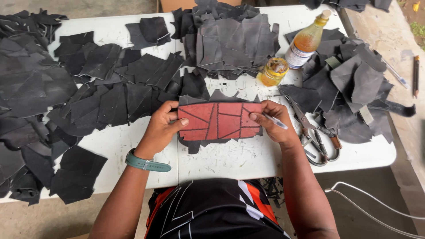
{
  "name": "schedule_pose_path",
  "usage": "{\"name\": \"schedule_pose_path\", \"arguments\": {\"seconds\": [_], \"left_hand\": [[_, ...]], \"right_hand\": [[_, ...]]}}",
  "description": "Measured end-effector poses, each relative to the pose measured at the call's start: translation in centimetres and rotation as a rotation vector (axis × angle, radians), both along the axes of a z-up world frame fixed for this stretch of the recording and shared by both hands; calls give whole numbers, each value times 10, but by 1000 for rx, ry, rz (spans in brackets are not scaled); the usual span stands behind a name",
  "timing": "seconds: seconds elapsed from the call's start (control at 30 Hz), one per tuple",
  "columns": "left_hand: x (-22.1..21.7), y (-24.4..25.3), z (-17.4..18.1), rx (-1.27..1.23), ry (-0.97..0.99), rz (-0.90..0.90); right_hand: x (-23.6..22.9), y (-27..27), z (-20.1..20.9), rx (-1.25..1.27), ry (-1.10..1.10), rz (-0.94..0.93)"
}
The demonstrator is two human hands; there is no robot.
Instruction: The person uses a white marker to draw lines on a red patterned piece of material. They repeatedly pick up black material pieces, align them with the red pattern, and mark them accordingly.
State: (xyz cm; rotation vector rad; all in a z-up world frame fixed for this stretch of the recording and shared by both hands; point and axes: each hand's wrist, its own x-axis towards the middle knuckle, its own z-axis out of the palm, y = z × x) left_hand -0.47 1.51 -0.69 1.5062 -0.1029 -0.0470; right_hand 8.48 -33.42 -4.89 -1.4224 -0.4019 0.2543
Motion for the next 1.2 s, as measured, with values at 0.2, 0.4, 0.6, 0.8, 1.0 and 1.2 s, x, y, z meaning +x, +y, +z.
{"name": "schedule_pose_path", "arguments": {"seconds": [0.2,0.4,0.6,0.8,1.0,1.2], "left_hand": [[9,9,-22,-137,269,22],[9,13,-35,-151,276,10],[9,13,-36,-148,250,-4],[9,10,-36,-105,161,4],[6,6,-29,-86,141,13],[-2,0,-6,65,66,28]], "right_hand": [[0,7,9,30,296,-14],[-1,6,13,-33,222,15],[0,5,11,-52,190,26],[0,6,13,-137,80,33],[1,6,8,-207,22,11],[1,7,11,-175,18,12]]}}
